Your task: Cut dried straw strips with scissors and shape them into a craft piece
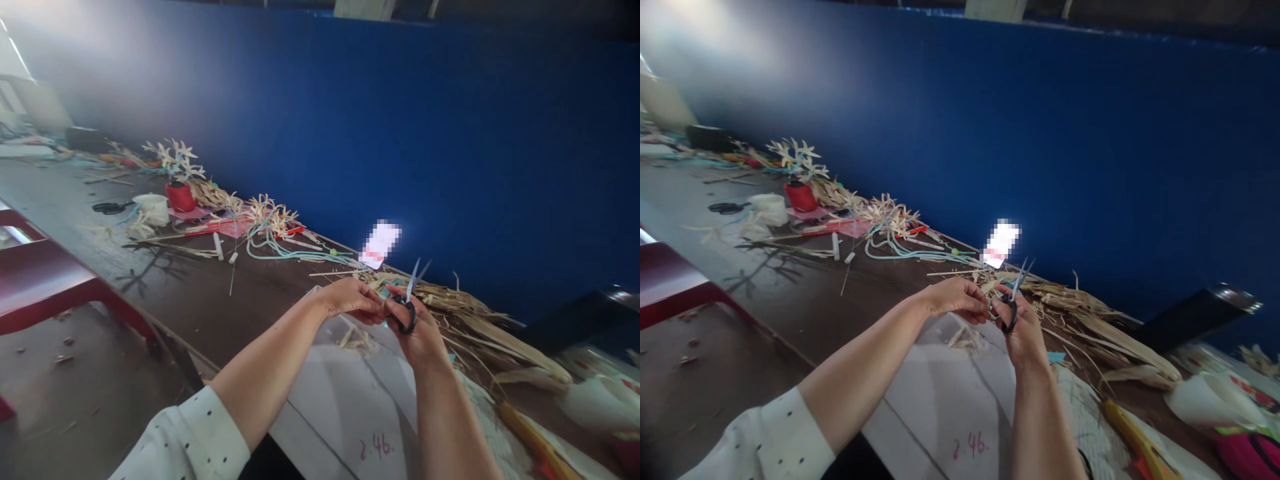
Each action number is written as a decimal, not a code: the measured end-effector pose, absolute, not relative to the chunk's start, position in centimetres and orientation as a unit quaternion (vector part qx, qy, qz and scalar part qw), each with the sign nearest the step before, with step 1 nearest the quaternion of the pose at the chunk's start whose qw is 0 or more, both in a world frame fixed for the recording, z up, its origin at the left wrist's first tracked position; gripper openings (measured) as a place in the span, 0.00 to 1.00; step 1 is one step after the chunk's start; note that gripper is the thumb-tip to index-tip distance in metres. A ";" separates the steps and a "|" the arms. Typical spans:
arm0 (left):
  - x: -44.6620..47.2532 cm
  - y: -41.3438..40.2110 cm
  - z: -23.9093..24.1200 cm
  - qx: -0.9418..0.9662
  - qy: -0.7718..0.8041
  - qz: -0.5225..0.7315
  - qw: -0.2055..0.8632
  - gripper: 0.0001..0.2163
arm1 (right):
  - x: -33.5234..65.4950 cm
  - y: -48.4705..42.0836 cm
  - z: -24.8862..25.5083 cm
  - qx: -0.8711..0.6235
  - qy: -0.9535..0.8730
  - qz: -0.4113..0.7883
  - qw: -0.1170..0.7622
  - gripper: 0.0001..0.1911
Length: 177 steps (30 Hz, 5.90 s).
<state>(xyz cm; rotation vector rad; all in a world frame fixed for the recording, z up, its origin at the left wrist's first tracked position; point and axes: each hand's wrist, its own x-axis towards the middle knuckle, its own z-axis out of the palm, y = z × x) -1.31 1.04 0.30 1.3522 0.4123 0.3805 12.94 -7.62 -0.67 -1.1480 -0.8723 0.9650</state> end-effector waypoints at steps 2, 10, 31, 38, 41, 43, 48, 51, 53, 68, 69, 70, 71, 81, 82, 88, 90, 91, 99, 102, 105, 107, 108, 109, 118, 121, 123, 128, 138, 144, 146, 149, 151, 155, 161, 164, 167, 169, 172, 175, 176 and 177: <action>-1.3 1.0 0.3 0.617 0.192 0.180 0.742 0.10 | 12.9 -7.6 -0.6 -0.496 -0.379 0.430 0.652 0.25; -1.6 0.6 1.0 0.612 0.182 0.193 0.745 0.12 | 12.9 -7.9 -0.4 -0.485 -0.375 0.446 0.652 0.23; -0.9 1.4 0.8 0.444 0.306 0.402 0.740 0.13 | 11.2 -7.1 -0.9 -0.506 -0.347 0.435 0.659 0.22; -0.7 1.2 0.8 0.444 0.318 0.417 0.726 0.11 | 10.1 -6.9 -1.3 -0.461 -0.338 0.470 0.673 0.20; -0.6 1.1 0.9 0.452 0.324 0.423 0.716 0.11 | 10.1 -6.9 -1.2 -0.457 -0.336 0.464 0.680 0.20; -0.6 1.1 0.8 0.457 0.328 0.423 0.710 0.11 | 10.1 -6.9 -1.1 -0.457 -0.328 0.464 0.684 0.20; -0.4 1.1 0.7 0.466 0.340 0.429 0.695 0.11 | 10.0 -7.0 -1.0 -0.456 -0.337 0.457 0.686 0.21; -0.4 1.0 0.9 0.475 0.345 0.430 0.686 0.11 | 9.9 -7.0 -1.0 -0.459 -0.327 0.455 0.689 0.21; -0.4 0.9 1.0 0.479 0.347 0.429 0.683 0.11 | 9.9 -7.0 -0.9 -0.462 -0.326 0.455 0.689 0.21; -0.7 0.7 1.4 0.481 0.337 0.433 0.684 0.07 | 10.5 -7.0 -0.9 -0.488 -0.330 0.428 0.685 0.22; -0.6 0.8 1.4 0.483 0.343 0.439 0.676 0.07 | 10.4 -7.0 -1.0 -0.498 -0.342 0.420 0.677 0.22; -0.6 0.8 1.3 0.484 0.349 0.447 0.666 0.07 | 10.4 -7.1 -1.1 -0.511 -0.358 0.412 0.665 0.22; -0.6 0.9 1.3 0.483 0.356 0.456 0.657 0.07 | 10.2 -7.1 -1.1 -0.525 -0.378 0.402 0.648 0.22; -0.3 1.5 1.6 0.388 0.339 0.554 0.654 0.06 | 8.3 -7.3 -0.5 -0.622 -0.489 0.365 0.490 0.29; -0.3 1.5 1.6 0.384 0.333 0.561 0.654 0.06 | 8.3 -7.3 -0.4 -0.627 -0.491 0.358 0.487 0.29; -0.4 1.5 1.4 0.370 0.329 0.574 0.652 0.08 | 8.3 -7.3 -0.3 -0.652 -0.487 0.336 0.474 0.30; -0.4 1.5 1.5 0.366 0.332 0.570 0.656 0.08 | 8.3 -7.3 -0.3 -0.654 -0.485 0.335 0.474 0.30; -0.4 1.5 1.5 0.365 0.334 0.568 0.658 0.08 | 8.2 -7.3 -0.4 -0.654 -0.485 0.335 0.474 0.29; -0.5 1.6 1.4 0.388 0.351 0.550 0.651 0.09 | 8.3 -7.3 -0.5 -0.634 -0.473 0.349 0.502 0.25; -0.4 1.7 1.2 0.389 0.356 0.546 0.651 0.09 | 8.4 -7.3 -0.6 -0.628 -0.476 0.353 0.505 0.25; -0.3 1.8 1.0 0.396 0.356 0.543 0.649 0.09 | 8.5 -7.4 -0.7 -0.631 -0.479 0.350 0.499 0.25; -0.4 1.8 1.1 0.399 0.360 0.542 0.646 0.10 | 8.6 -7.4 -0.8 -0.633 -0.481 0.349 0.496 0.24; -0.4 1.7 1.1 0.398 0.362 0.541 0.647 0.09 | 8.6 -7.4 -0.9 -0.632 -0.483 0.349 0.495 0.24; -0.4 1.7 1.2 0.396 0.364 0.540 0.647 0.09 | 8.7 -7.3 -0.9 -0.631 -0.487 0.348 0.494 0.24; -0.5 1.5 1.4 0.388 0.359 0.541 0.654 0.09 | 9.0 -7.3 -1.1 -0.626 -0.496 0.347 0.492 0.23; -0.6 1.5 1.4 0.389 0.350 0.550 0.651 0.09 | 9.2 -7.2 -1.3 -0.621 -0.484 0.344 0.512 0.23; -0.6 1.4 1.5 0.391 0.346 0.558 0.645 0.09 | 9.4 -7.1 -1.4 -0.617 -0.468 0.345 0.530 0.22; -0.4 1.3 1.4 0.418 0.355 0.539 0.639 0.09 | 10.0 -6.9 -1.4 -0.572 -0.404 0.369 0.611 0.22; 0.0 0.4 0.7 0.530 0.346 0.433 0.642 0.09 | 10.2 -6.8 -1.1 -0.513 -0.350 0.382 0.685 0.23; -0.2 0.1 0.8 0.559 0.344 0.406 0.636 0.11 | 10.7 -6.7 -1.6 -0.527 -0.365 0.362 0.677 0.25; -0.2 0.1 0.8 0.565 0.349 0.391 0.638 0.11 | 10.7 -6.8 -1.5 -0.522 -0.365 0.362 0.680 0.24; -0.2 0.1 0.7 0.547 0.350 0.374 0.662 0.10 | 10.7 -6.8 -1.3 -0.500 -0.366 0.372 0.692 0.23; -0.1 0.3 0.6 0.521 0.343 0.367 0.690 0.10 | 10.7 -6.9 -1.2 -0.487 -0.369 0.372 0.699 0.24; 0.0 0.4 0.4 0.478 0.328 0.358 0.732 0.09 | 10.8 -6.8 -1.3 -0.478 -0.380 0.364 0.703 0.25; 0.1 0.5 0.4 0.464 0.323 0.371 0.736 0.05 | 11.0 -6.8 -1.3 -0.485 -0.391 0.346 0.701 0.24; 0.1 0.6 0.5 0.486 0.343 0.392 0.701 0.06 | 11.0 -6.8 -1.3 -0.509 -0.371 0.332 0.702 0.23; -0.3 0.6 0.6 0.553 0.368 0.381 0.642 0.09 | 11.3 -6.5 -1.4 -0.531 -0.304 0.307 0.729 0.22; -0.7 0.4 0.8 0.626 0.362 0.326 0.609 0.11 | 11.7 -6.3 -1.5 -0.532 -0.240 0.290 0.758 0.22; -0.9 -0.3 0.9 0.731 0.316 0.198 0.572 0.11 | 12.7 -6.2 -1.5 -0.521 -0.178 0.267 0.791 0.21; -0.6 -1.1 0.8 0.795 0.279 0.103 0.528 0.10 | 13.7 -6.2 -1.5 -0.512 -0.164 0.260 0.802 0.19; -0.4 -1.4 0.8 0.810 0.267 0.085 0.516 0.10 | 13.9 -6.2 -1.5 -0.510 -0.163 0.259 0.804 0.18; -0.2 -1.6 0.7 0.822 0.255 0.073 0.504 0.10 | 14.0 -6.3 -1.5 -0.509 -0.163 0.258 0.805 0.18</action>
